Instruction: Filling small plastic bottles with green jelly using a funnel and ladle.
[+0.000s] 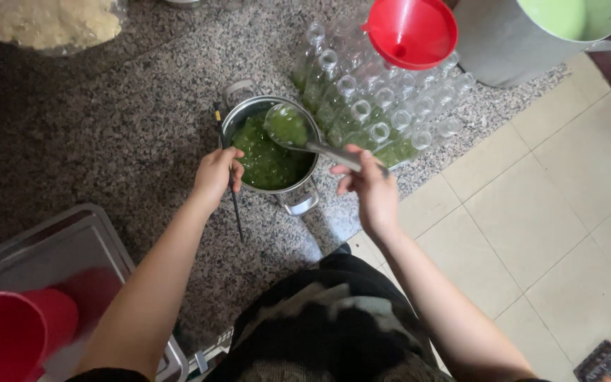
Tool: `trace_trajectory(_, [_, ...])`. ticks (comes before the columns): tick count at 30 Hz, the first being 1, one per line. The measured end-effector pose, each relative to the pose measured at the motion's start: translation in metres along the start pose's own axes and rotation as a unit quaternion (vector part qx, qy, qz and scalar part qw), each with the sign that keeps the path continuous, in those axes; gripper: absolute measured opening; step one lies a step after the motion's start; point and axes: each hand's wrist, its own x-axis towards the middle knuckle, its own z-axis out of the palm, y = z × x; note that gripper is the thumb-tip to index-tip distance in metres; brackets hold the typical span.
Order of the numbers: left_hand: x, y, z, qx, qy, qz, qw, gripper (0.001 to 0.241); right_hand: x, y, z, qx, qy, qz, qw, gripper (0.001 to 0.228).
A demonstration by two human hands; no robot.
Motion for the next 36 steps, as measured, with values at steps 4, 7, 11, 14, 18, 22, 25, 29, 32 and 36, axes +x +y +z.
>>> trace_trajectory(4, [0.009, -0.01, -0.003, 0.008, -0.001, 0.016, 1.0, 0.029, 0.001, -0.063, -0.014, -0.011, 0.035, -0.054, 0.998, 0.043])
trace_trajectory(7, [0.011, -0.013, -0.002, 0.002, 0.009, 0.008, 1.0, 0.029, 0.013, -0.104, -0.033, -0.004, 0.074, -0.098, 0.992, 0.041])
trace_trajectory(11, [0.013, -0.015, -0.003, 0.003, 0.011, 0.009, 1.0, 0.03, 0.043, -0.138, -0.061, -0.062, 0.092, -0.198, 0.974, 0.041])
trace_trajectory(14, [0.014, -0.016, -0.003, 0.005, 0.011, 0.012, 1.0, 0.029, 0.07, -0.139, -0.074, -0.095, 0.097, -0.239, 0.961, 0.039])
trace_trajectory(18, [0.01, -0.011, -0.001, 0.006, 0.018, 0.012, 1.0, 0.028, 0.085, -0.133, -0.074, -0.187, 0.099, -0.284, 0.935, 0.039])
trace_trajectory(22, [0.009, -0.009, 0.0, 0.012, 0.024, 0.01, 1.0, 0.028, 0.087, -0.123, -0.068, -0.248, 0.095, -0.331, 0.905, 0.036])
trace_trajectory(25, [0.003, -0.002, 0.001, 0.01, 0.02, 0.009, 1.0, 0.029, 0.075, -0.121, -0.064, -0.305, 0.089, -0.394, 0.862, 0.031])
trace_trajectory(29, [0.008, -0.006, -0.001, 0.018, 0.019, -0.001, 1.0, 0.029, 0.06, -0.106, -0.06, -0.35, 0.059, -0.485, 0.799, 0.034])
trace_trajectory(32, [0.013, -0.011, -0.003, 0.02, 0.018, -0.012, 1.0, 0.031, 0.046, -0.071, -0.055, -0.338, -0.023, -0.497, 0.799, 0.026])
trace_trajectory(36, [0.023, -0.016, -0.004, 0.033, 0.004, -0.034, 0.999, 0.037, 0.052, 0.02, -0.058, -0.406, -0.218, -0.468, 0.754, 0.034])
